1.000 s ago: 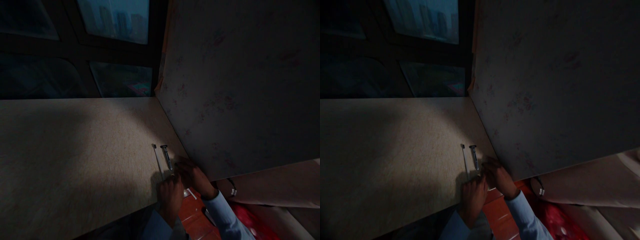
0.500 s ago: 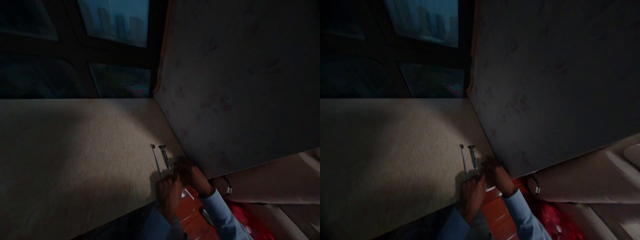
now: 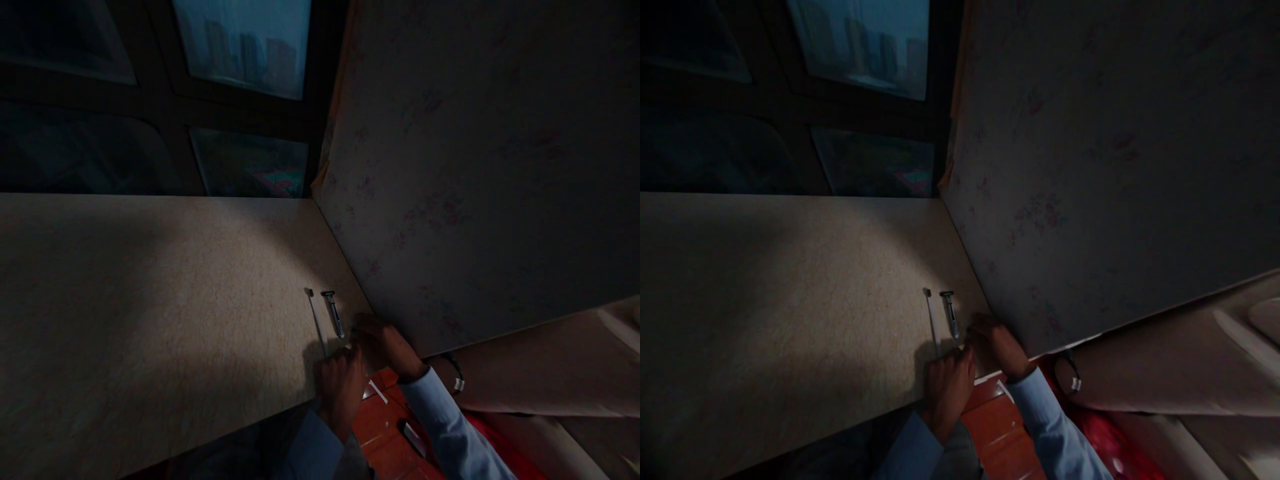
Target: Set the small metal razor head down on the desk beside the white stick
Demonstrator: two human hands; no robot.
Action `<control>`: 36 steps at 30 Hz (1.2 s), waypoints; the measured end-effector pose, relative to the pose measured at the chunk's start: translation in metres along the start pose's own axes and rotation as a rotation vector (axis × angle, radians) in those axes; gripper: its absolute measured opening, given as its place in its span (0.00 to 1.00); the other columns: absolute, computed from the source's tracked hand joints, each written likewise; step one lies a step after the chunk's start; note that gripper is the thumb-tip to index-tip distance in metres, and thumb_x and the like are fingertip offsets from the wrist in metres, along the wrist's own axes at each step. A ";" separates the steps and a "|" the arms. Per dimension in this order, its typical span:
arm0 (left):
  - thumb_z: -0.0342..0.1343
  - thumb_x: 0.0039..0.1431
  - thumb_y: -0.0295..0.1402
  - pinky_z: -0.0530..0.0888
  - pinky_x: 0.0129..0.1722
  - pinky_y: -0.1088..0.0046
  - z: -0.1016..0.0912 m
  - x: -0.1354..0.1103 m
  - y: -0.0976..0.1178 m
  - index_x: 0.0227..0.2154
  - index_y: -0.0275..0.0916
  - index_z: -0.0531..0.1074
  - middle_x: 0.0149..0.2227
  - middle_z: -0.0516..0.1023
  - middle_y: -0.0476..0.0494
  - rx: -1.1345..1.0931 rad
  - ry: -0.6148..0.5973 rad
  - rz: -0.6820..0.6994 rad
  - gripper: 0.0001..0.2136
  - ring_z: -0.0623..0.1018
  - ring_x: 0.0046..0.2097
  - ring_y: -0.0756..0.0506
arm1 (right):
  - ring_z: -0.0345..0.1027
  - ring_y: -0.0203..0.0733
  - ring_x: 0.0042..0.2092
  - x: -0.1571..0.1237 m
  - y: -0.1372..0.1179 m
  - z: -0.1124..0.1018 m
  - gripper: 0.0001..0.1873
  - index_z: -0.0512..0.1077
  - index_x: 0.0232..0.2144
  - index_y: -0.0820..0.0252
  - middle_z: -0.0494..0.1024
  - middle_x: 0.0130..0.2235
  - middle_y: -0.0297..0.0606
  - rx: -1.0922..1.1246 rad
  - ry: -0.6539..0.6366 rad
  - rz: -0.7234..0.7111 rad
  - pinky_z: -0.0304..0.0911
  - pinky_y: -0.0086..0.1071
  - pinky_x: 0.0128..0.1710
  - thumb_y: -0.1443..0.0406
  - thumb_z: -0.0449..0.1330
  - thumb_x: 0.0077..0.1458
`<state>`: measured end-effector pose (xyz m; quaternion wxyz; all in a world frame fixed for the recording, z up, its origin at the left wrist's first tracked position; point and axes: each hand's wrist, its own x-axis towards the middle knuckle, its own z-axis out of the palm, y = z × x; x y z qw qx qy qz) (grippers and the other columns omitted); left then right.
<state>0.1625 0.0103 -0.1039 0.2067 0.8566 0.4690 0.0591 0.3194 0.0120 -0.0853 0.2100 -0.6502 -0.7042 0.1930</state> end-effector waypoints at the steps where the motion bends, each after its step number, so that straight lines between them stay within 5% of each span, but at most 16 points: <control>1: 0.55 0.63 0.32 0.73 0.32 0.69 0.000 0.000 0.000 0.55 0.44 0.72 0.36 0.81 0.39 -0.003 -0.002 0.001 0.17 0.82 0.37 0.42 | 0.74 0.50 0.53 0.000 0.000 0.000 0.13 0.81 0.41 0.56 0.81 0.49 0.44 0.003 0.011 0.002 0.69 0.37 0.49 0.71 0.59 0.58; 22: 0.55 0.63 0.29 0.73 0.35 0.69 0.017 0.003 0.001 0.47 0.44 0.77 0.35 0.82 0.40 -0.015 0.017 -0.028 0.12 0.81 0.38 0.42 | 0.77 0.49 0.46 -0.011 0.000 0.020 0.16 0.75 0.48 0.58 0.81 0.46 0.46 -0.013 0.249 0.233 0.71 0.40 0.47 0.65 0.55 0.58; 27: 0.55 0.62 0.28 0.74 0.36 0.67 0.013 -0.001 -0.002 0.51 0.46 0.74 0.37 0.82 0.41 -0.032 0.017 0.000 0.16 0.81 0.38 0.42 | 0.77 0.51 0.48 -0.001 0.002 0.027 0.18 0.74 0.50 0.60 0.80 0.49 0.49 -0.043 0.269 0.278 0.70 0.42 0.49 0.64 0.55 0.58; 36: 0.51 0.64 0.29 0.73 0.33 0.73 0.002 -0.022 -0.044 0.57 0.50 0.71 0.34 0.83 0.43 -0.158 0.155 0.126 0.19 0.82 0.34 0.46 | 0.74 0.52 0.52 0.000 0.003 0.033 0.22 0.71 0.53 0.62 0.77 0.52 0.51 -0.069 0.271 0.227 0.68 0.42 0.52 0.65 0.57 0.55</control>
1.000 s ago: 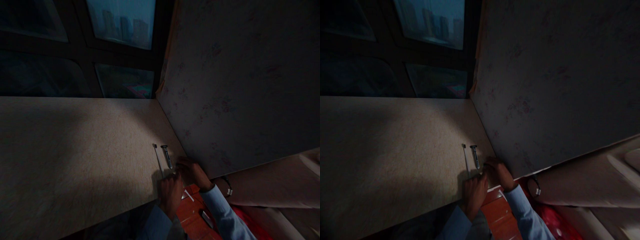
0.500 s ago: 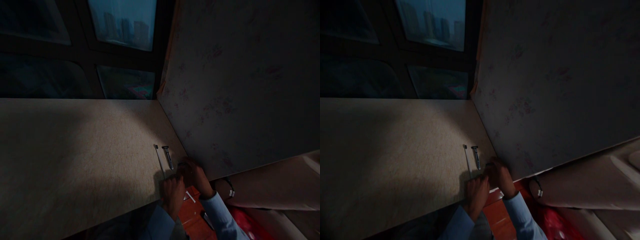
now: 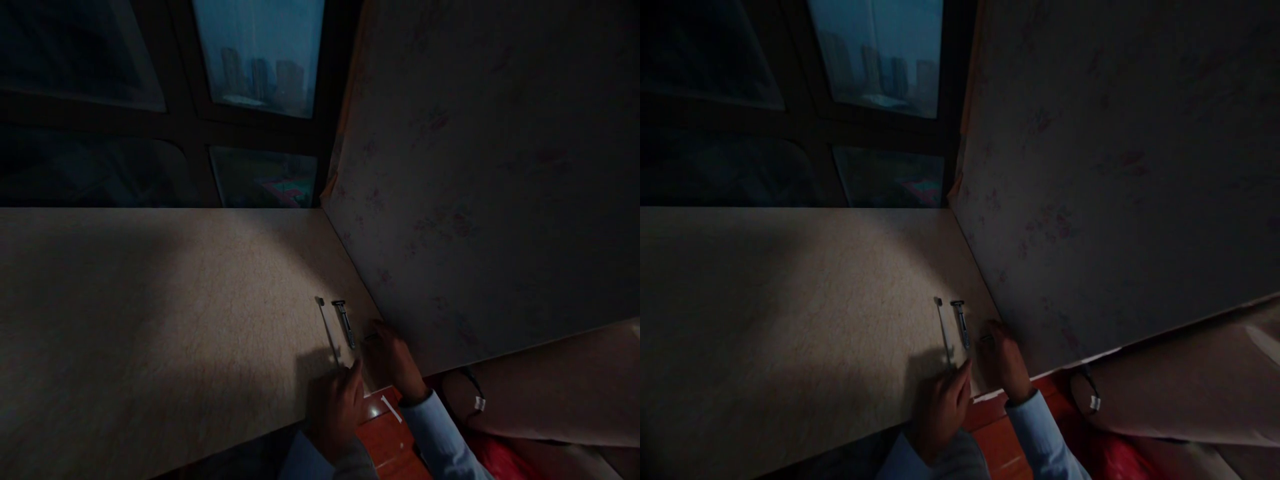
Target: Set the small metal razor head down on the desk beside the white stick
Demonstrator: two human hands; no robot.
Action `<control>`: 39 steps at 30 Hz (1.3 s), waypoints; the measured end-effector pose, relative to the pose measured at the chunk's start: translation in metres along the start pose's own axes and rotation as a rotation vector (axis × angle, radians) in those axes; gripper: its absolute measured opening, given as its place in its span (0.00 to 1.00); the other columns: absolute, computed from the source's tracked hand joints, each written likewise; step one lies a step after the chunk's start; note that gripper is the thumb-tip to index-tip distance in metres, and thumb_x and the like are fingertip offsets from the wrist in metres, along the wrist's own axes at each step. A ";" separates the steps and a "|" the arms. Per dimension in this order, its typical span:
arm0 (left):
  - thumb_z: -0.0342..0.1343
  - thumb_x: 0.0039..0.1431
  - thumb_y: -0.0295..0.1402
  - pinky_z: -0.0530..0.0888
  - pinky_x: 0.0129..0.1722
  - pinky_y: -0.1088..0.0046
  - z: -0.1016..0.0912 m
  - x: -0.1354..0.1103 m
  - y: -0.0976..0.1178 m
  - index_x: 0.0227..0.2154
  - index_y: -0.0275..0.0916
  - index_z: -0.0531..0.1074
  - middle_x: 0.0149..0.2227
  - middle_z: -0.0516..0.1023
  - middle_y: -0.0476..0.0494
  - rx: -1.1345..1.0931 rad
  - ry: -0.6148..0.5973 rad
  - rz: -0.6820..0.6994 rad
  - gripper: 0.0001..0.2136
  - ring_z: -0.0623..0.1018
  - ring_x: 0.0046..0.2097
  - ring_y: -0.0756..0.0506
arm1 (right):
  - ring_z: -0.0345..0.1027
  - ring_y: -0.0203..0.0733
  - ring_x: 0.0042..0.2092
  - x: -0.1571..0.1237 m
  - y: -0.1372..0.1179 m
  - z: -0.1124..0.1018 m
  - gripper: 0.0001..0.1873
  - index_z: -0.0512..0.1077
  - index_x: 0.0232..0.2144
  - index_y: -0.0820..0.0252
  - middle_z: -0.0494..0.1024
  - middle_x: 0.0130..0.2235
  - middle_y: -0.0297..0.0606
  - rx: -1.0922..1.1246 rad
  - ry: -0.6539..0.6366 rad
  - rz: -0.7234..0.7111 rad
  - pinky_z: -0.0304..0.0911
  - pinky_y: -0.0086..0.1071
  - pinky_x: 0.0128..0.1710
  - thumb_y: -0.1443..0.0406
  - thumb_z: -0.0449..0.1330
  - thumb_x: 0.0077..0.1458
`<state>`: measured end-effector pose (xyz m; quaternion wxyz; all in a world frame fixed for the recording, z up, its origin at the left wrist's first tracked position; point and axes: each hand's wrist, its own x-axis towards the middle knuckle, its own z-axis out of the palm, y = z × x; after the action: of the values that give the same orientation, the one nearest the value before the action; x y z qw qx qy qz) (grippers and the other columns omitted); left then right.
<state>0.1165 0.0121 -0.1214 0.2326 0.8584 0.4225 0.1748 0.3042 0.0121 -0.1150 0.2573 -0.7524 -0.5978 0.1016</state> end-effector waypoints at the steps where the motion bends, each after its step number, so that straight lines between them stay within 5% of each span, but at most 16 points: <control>1: 0.51 0.64 0.29 0.73 0.33 0.74 -0.001 -0.002 -0.008 0.56 0.50 0.72 0.33 0.84 0.43 -0.001 0.033 -0.010 0.19 0.82 0.34 0.46 | 0.74 0.52 0.51 0.000 0.000 0.001 0.22 0.71 0.52 0.63 0.78 0.51 0.52 -0.012 0.013 -0.001 0.69 0.43 0.51 0.65 0.56 0.55; 12: 0.53 0.62 0.29 0.78 0.32 0.77 -0.018 -0.013 -0.080 0.47 0.49 0.79 0.33 0.85 0.45 0.074 0.406 -0.147 0.15 0.83 0.29 0.47 | 0.78 0.50 0.37 0.020 -0.012 0.016 0.18 0.72 0.47 0.62 0.81 0.38 0.46 0.005 0.084 0.024 0.70 0.37 0.36 0.60 0.52 0.59; 18: 0.49 0.62 0.29 0.79 0.36 0.76 -0.028 -0.015 -0.098 0.44 0.46 0.80 0.36 0.85 0.44 -0.024 0.497 -0.111 0.15 0.84 0.33 0.46 | 0.78 0.52 0.38 0.029 -0.004 0.018 0.17 0.73 0.44 0.59 0.82 0.39 0.48 0.037 0.145 -0.078 0.72 0.41 0.38 0.57 0.53 0.58; 23: 0.46 0.64 0.36 0.73 0.28 0.79 -0.052 -0.024 -0.122 0.31 0.44 0.76 0.25 0.79 0.47 -0.176 0.559 -0.324 0.13 0.78 0.26 0.49 | 0.76 0.57 0.48 0.026 -0.024 0.021 0.20 0.74 0.45 0.59 0.80 0.48 0.52 0.076 0.332 -0.156 0.71 0.50 0.49 0.53 0.52 0.60; 27: 0.46 0.60 0.43 0.63 0.21 0.78 -0.077 -0.036 -0.152 0.18 0.42 0.57 0.16 0.59 0.55 -0.262 0.610 -0.459 0.17 0.64 0.19 0.51 | 0.77 0.52 0.48 0.017 -0.084 0.030 0.17 0.76 0.44 0.54 0.80 0.47 0.46 0.249 0.194 -0.254 0.72 0.43 0.48 0.55 0.52 0.64; 31: 0.46 0.55 0.48 0.59 0.21 0.76 -0.095 -0.045 -0.176 0.16 0.43 0.45 0.17 0.47 0.56 -0.389 0.595 -0.472 0.21 0.56 0.20 0.52 | 0.77 0.48 0.37 0.008 -0.139 0.057 0.24 0.75 0.30 0.57 0.81 0.34 0.44 0.446 -0.009 -0.229 0.72 0.36 0.38 0.50 0.47 0.65; 35: 0.48 0.52 0.48 0.58 0.22 0.75 -0.100 -0.048 -0.184 0.15 0.43 0.44 0.17 0.46 0.56 -0.470 0.625 -0.478 0.22 0.53 0.21 0.52 | 0.68 0.41 0.22 0.002 -0.152 0.098 0.33 0.72 0.21 0.59 0.74 0.19 0.38 0.620 -0.193 -0.022 0.60 0.30 0.21 0.43 0.44 0.63; 39: 0.50 0.50 0.50 0.58 0.22 0.76 -0.102 -0.047 -0.179 0.15 0.43 0.46 0.17 0.47 0.56 -0.509 0.625 -0.493 0.23 0.54 0.22 0.52 | 0.58 0.38 0.16 -0.002 -0.149 0.119 0.35 0.65 0.14 0.57 0.61 0.12 0.31 0.669 -0.164 0.071 0.52 0.30 0.18 0.38 0.48 0.56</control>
<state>-0.0767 0.0954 -0.1395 0.3318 0.5542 0.6073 0.4625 0.1230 0.0648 -0.1403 0.4370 -0.6360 -0.5235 0.3612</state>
